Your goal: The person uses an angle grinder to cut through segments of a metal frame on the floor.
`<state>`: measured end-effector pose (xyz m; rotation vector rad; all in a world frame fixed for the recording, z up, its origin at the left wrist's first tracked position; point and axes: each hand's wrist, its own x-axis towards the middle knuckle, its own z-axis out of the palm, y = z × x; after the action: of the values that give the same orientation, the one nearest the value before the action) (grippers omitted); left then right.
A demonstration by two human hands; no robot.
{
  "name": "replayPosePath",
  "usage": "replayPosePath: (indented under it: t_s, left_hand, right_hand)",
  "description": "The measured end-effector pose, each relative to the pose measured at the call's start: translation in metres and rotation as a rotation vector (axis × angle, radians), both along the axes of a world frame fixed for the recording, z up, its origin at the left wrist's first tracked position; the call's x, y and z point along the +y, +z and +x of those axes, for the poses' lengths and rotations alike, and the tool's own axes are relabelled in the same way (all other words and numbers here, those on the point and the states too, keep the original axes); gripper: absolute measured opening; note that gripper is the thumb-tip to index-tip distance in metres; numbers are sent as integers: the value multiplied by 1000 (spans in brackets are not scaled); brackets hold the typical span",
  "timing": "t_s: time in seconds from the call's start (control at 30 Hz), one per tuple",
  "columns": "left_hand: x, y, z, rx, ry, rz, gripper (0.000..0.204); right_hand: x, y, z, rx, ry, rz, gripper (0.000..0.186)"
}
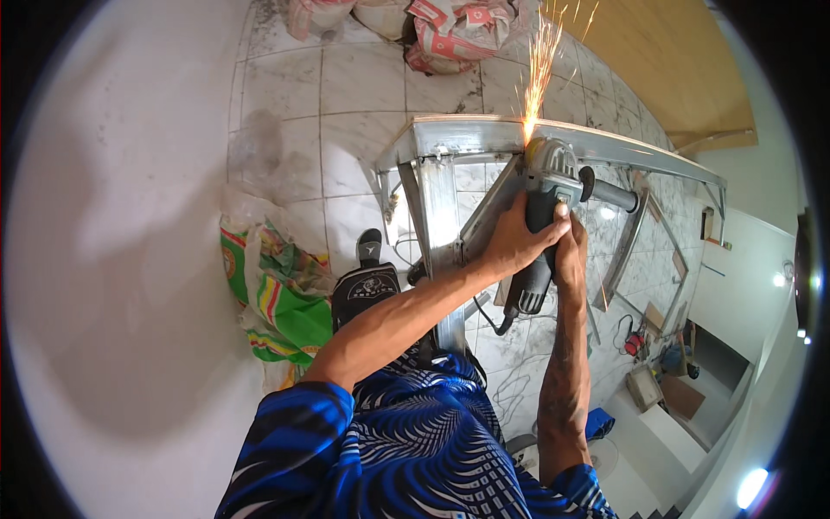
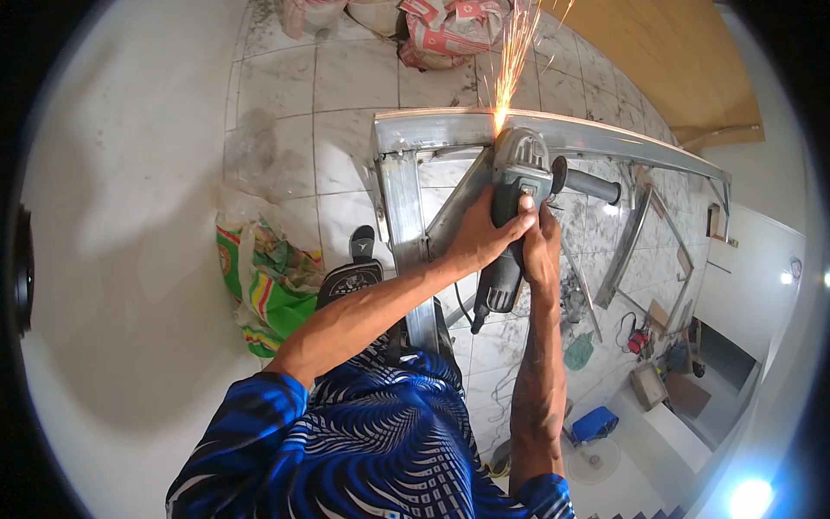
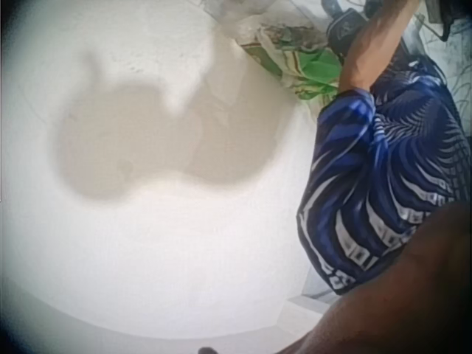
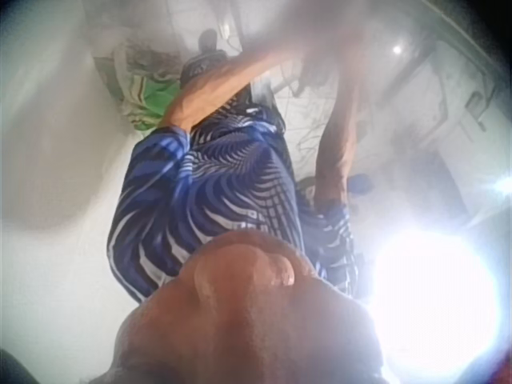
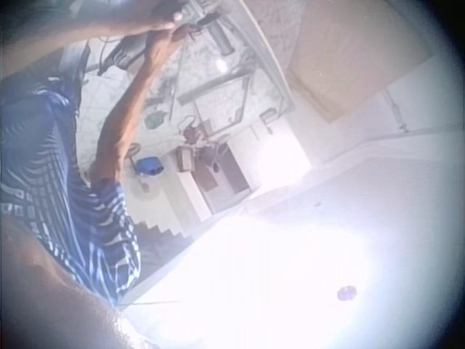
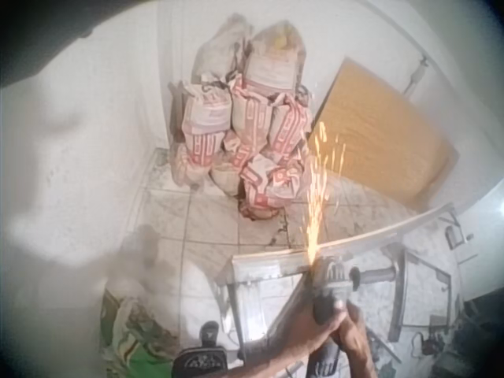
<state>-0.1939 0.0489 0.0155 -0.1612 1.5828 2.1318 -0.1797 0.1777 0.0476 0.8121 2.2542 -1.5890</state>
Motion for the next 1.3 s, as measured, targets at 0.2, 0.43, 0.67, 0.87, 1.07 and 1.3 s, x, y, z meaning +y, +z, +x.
replayPosePath:
  t_s: [0.2,0.43,0.67,0.87,1.07,1.3]
  left_hand:
    - [-3,1,-6,-1,-17,39,70]
    - [-1,-3,-1,-15,-7,8,70]
    - [-2,-3,-2,-29,-28,32,68]
    - [-1,-1,-2,-31,-34,16,70]
    - [-5,12,-9,-53,-252,-82,88]
    - [-13,52,13,64,-643,-130,77]
  right_hand:
    - [-9,6,-2,-6,-44,-4,64]
    - [-8,1,2,-20,-73,-26,68]
    - [-16,6,-1,10,-111,-32,57]
    - [-16,8,-2,-16,-117,-46,60]
    - [-15,0,15,61,-356,-148,48]
    - [8,-3,92,162,-620,-482,66]
